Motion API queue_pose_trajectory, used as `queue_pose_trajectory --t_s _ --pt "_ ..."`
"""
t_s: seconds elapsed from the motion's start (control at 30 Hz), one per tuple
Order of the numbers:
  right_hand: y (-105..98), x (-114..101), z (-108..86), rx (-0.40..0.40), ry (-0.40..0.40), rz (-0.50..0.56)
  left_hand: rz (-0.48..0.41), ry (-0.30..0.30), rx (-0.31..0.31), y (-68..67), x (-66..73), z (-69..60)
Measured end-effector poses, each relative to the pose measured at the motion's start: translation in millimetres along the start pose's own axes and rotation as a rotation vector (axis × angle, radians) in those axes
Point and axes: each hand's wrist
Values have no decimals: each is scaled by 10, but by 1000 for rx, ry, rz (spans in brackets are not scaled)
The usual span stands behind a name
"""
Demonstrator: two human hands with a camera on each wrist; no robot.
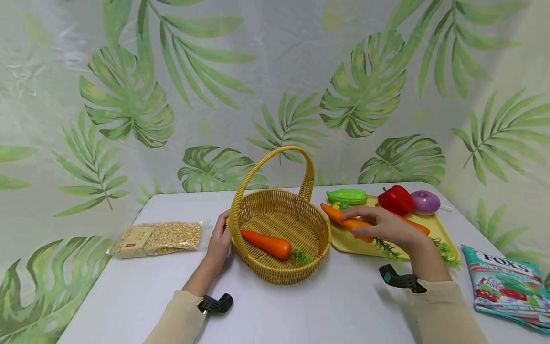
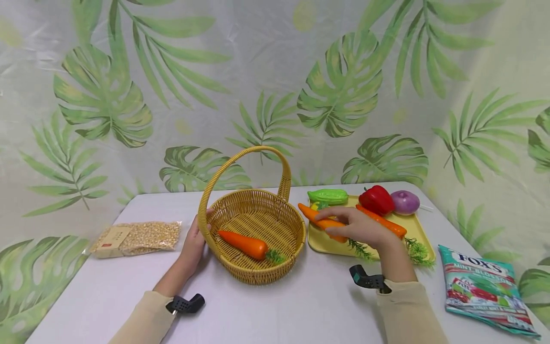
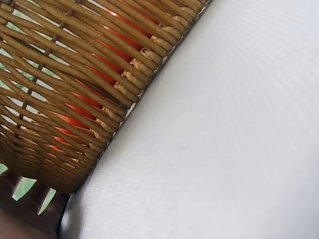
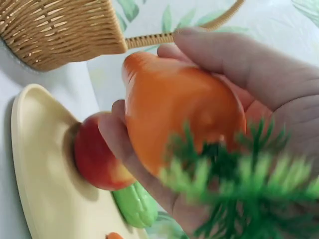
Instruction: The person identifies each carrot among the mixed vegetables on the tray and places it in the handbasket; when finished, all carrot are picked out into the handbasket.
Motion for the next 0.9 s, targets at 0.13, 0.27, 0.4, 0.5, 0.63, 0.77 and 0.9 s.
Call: queue_pose_trajectory --t_s 0.13,0.27,0.4,0.5,0.63,0.77,0.9 --pt "16 -20 21 -6 -40 -29 3 2 5 -1 4 4" --pt "22 -25 28 6 -77 -44 1 4 2 -3 4 7" --pt "25 -4 30 -25 -104 0 6 2 -1 0 4 2" --pt "30 13 37 -44 -127 32 10 3 -3 1 3 -1" --pt "58 3 56 -34 -142 34 8 3 -6 -1 2 -5" --pt "106 -33 84 -30 -144 56 7 3 -9 -2 -2 -2" --pt "159 -65 108 -28 -144 71 3 5 -11 -5 -13 6"
Point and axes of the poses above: each hand's wrist, its own z-axis towards the middle knuckle, its own y-axis out of the palm, x = y × z, and after that the axes turned 1 degree about -y, right-handed
